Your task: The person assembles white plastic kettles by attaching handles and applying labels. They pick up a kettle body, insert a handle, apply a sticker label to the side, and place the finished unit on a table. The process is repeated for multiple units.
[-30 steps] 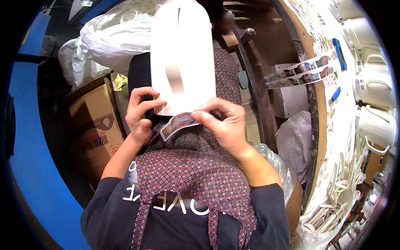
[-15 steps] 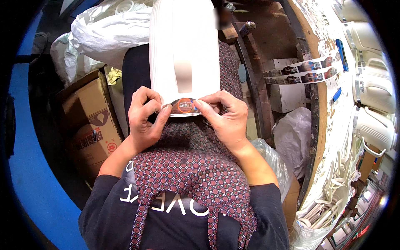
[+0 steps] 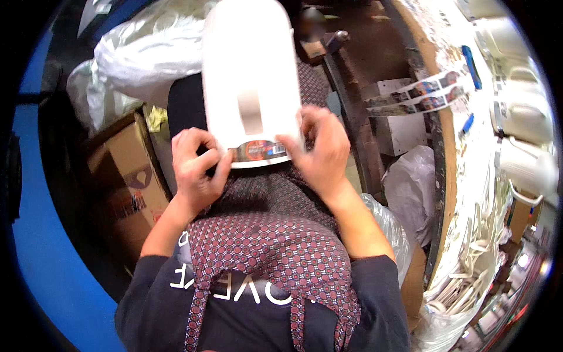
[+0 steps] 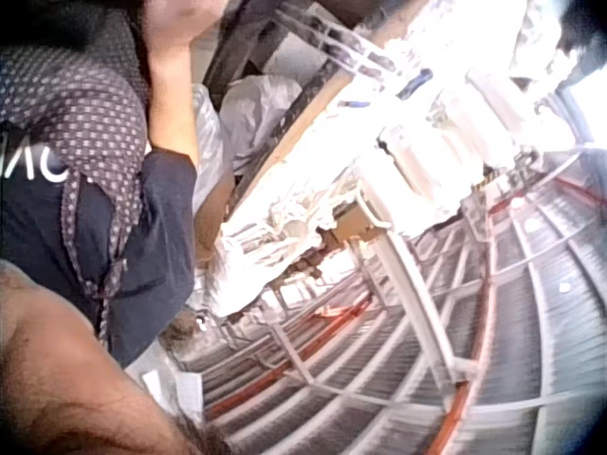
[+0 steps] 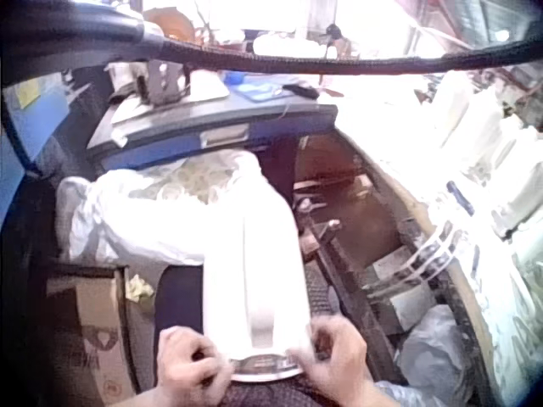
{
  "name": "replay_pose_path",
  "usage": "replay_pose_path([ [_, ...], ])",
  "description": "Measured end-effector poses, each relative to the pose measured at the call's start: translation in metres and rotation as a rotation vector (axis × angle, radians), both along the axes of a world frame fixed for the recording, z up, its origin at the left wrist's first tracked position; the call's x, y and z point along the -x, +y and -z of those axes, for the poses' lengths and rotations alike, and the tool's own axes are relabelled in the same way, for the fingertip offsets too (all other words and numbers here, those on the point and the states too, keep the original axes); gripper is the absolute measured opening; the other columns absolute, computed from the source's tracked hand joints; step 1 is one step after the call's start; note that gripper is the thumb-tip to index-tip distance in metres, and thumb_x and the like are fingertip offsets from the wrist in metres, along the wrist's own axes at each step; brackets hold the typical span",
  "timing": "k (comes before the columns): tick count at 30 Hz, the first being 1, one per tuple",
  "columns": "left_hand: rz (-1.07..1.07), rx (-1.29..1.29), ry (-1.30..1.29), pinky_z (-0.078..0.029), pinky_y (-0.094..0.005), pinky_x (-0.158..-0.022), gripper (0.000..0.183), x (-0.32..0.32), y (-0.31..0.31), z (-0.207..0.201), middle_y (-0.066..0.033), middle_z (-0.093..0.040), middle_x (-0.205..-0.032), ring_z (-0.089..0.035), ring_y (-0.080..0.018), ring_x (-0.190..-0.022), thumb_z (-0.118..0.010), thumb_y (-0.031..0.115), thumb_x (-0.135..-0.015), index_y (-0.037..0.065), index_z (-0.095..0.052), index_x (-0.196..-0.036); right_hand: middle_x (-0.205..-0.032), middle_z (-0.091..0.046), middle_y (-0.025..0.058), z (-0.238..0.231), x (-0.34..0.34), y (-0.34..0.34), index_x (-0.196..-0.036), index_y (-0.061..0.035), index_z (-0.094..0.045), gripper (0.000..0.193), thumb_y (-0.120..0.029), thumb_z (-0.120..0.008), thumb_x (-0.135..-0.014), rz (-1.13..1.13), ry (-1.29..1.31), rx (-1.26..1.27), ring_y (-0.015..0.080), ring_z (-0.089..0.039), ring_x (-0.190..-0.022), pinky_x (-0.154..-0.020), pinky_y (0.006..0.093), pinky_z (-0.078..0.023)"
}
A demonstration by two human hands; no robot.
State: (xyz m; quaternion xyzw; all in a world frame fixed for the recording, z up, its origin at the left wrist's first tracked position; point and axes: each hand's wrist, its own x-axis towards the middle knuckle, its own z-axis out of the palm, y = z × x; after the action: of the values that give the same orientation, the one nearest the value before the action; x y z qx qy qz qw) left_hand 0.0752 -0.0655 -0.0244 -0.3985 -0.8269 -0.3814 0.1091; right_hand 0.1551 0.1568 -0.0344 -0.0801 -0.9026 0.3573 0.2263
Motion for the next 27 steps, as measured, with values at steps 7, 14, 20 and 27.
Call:
replay_pose_path([
  [7,0.026,-0.288,-0.096,-0.031,-0.0463,-0.111,0.038,0.051,0.013,0.044,-0.0211,-0.037,-0.144,-0.040,-0.0336,-0.132,-0.063,0.011,-0.090,0.003,-0.043,-0.121,-0.144,-0.036,0.0269,-0.014,0.071,-0.035,-0.131,0.0107,-0.045,0.081,-0.037,-0.075,-0.073,-0.096,0.144,-0.120,0.0423,-0.035,-0.133,-0.112,0.0490,-0.027],
  [14,0.525,-0.960,-0.927,-0.045,-0.0407,-0.103,0.067,0.168,-0.006,-0.019,-0.0170,-0.040,-0.145,-0.045,-0.0282,-0.129,-0.054,0.032,-0.095,0.015,-0.023,-0.152,-0.143,-0.042,0.0241,-0.012,0.012,0.011,-0.120,0.0003,-0.061,0.052,-0.028,-0.069,-0.077,-0.600,0.525,0.055,0.0377,-0.046,-0.130,-0.107,0.0460,-0.039],
  [20,0.675,-0.489,-0.737,-0.049,-0.0448,-0.097,0.126,0.119,0.058,-0.114,-0.0217,-0.054,-0.128,-0.059,-0.0342,-0.112,-0.088,0.053,-0.052,0.005,-0.025,-0.150,-0.092,-0.060,0.0123,-0.134,0.073,0.003,-0.086,-0.0022,-0.061,0.041,-0.042,-0.071,-0.079,-0.242,0.679,0.174,0.0327,-0.056,-0.097,-0.091,0.0449,-0.041],
  [27,0.805,-0.363,-0.698,-0.048,-0.0419,-0.097,0.129,0.111,0.044,-0.096,-0.0177,-0.065,-0.106,-0.064,-0.0278,-0.102,-0.081,0.061,-0.059,-0.012,-0.019,-0.145,-0.077,-0.060,0.0116,-0.152,0.060,-0.020,-0.079,-0.0066,-0.059,0.030,-0.035,-0.063,-0.086,-0.658,0.558,-0.294,0.0306,-0.059,-0.077,-0.084,0.0460,-0.042],
])
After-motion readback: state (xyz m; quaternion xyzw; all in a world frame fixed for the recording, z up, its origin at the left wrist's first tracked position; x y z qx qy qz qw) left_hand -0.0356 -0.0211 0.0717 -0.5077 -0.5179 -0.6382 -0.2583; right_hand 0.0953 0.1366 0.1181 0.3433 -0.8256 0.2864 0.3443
